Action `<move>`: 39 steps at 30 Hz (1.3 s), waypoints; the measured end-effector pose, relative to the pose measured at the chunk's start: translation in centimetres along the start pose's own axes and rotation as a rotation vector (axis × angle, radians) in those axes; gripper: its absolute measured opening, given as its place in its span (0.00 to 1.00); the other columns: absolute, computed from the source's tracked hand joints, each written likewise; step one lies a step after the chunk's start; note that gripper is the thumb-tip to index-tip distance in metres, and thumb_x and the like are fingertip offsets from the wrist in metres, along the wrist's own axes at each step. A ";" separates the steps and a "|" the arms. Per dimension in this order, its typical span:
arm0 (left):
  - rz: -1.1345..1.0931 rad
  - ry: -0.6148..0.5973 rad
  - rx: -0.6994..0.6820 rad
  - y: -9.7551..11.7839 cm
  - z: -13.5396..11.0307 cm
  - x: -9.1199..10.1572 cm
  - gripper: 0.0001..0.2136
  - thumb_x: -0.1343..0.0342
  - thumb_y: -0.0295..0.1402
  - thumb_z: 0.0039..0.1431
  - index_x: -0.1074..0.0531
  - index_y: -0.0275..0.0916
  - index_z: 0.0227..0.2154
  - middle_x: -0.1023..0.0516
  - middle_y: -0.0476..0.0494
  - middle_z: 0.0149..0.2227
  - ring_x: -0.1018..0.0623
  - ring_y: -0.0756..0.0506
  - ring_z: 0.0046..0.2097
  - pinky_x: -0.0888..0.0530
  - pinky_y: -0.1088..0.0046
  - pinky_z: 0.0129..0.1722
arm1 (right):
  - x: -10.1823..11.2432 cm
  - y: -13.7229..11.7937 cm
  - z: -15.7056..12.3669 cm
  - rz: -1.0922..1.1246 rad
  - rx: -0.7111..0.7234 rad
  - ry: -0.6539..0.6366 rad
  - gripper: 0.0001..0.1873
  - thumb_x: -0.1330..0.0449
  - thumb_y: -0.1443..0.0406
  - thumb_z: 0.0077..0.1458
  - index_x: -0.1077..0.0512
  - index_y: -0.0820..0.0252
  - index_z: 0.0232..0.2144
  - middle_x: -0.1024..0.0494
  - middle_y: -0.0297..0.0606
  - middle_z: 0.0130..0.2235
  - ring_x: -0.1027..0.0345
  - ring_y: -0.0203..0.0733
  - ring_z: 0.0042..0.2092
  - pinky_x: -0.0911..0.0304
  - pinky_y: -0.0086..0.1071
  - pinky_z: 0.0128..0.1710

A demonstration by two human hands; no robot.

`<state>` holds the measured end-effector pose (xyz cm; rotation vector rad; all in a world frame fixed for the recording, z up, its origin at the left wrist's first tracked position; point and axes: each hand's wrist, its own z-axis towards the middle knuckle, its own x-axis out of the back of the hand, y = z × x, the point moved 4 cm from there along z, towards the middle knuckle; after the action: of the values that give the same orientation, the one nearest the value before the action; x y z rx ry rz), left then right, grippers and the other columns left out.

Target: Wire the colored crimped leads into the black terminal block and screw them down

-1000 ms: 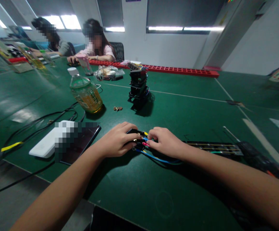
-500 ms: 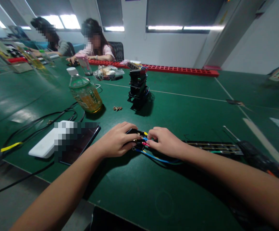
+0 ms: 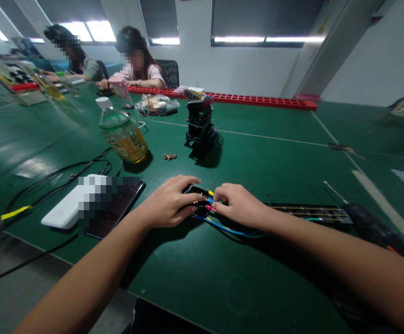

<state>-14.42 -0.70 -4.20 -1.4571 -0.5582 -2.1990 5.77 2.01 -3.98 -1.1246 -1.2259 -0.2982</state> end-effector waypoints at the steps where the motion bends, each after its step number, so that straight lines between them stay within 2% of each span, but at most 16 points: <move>1: 0.002 -0.001 0.001 0.0 0.0 0.0 0.14 0.46 0.33 0.71 0.23 0.41 0.55 0.31 0.30 0.60 0.26 0.32 0.58 0.25 0.48 0.55 | 0.0 0.0 0.0 0.000 0.000 0.000 0.07 0.40 0.65 0.61 0.24 0.64 0.34 0.25 0.39 0.37 0.38 0.35 0.38 0.49 0.29 0.39; 16: -0.020 -0.056 0.019 0.0 0.1 -0.1 0.14 0.47 0.33 0.71 0.24 0.42 0.55 0.28 0.32 0.61 0.25 0.33 0.59 0.26 0.47 0.56 | 0.2 -0.1 0.0 0.007 0.001 -0.010 0.06 0.39 0.66 0.61 0.23 0.64 0.35 0.25 0.39 0.38 0.37 0.35 0.38 0.48 0.28 0.40; 24: -0.106 -0.081 0.025 0.0 0.2 -0.3 0.13 0.46 0.30 0.71 0.24 0.40 0.54 0.27 0.32 0.59 0.25 0.35 0.58 0.25 0.51 0.58 | 0.2 -0.2 -0.2 -0.018 0.005 -0.011 0.06 0.38 0.65 0.62 0.24 0.63 0.36 0.25 0.38 0.38 0.38 0.35 0.39 0.48 0.29 0.41; 27: -0.119 -0.071 0.029 -0.1 0.1 -0.4 0.13 0.47 0.29 0.71 0.24 0.39 0.54 0.27 0.32 0.59 0.25 0.35 0.58 0.25 0.52 0.58 | 0.4 -0.4 -0.3 -0.033 0.009 -0.010 0.07 0.38 0.64 0.62 0.25 0.63 0.40 0.25 0.38 0.39 0.38 0.35 0.39 0.48 0.29 0.41; 31: -0.111 -0.046 0.022 0.0 0.0 -0.5 0.13 0.47 0.28 0.70 0.24 0.39 0.54 0.26 0.33 0.58 0.25 0.36 0.58 0.24 0.54 0.57 | 0.5 -1.0 -0.7 -0.166 0.058 -0.008 0.14 0.40 0.61 0.66 0.29 0.63 0.49 0.25 0.42 0.45 0.35 0.39 0.43 0.46 0.32 0.44; 35: -0.099 -0.030 0.012 0.0 0.0 -0.5 0.13 0.46 0.27 0.69 0.23 0.39 0.53 0.26 0.33 0.57 0.25 0.37 0.57 0.24 0.55 0.56 | 0.6 -1.7 -1.3 -0.388 0.107 -0.018 0.16 0.46 0.57 0.70 0.29 0.63 0.50 0.25 0.46 0.48 0.32 0.44 0.46 0.44 0.34 0.44; 39: -0.096 -0.025 0.013 0.0 0.0 -0.5 0.13 0.46 0.28 0.69 0.23 0.39 0.53 0.25 0.33 0.57 0.25 0.37 0.57 0.24 0.55 0.56 | 1.4 -2.5 -2.1 -0.535 0.122 -0.069 0.16 0.49 0.57 0.71 0.28 0.62 0.49 0.25 0.47 0.47 0.30 0.45 0.45 0.45 0.35 0.41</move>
<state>-14.24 -0.64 -4.68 -1.4823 -0.6621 -2.2484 5.72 -0.36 -1.30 -0.6916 -1.5757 -0.5816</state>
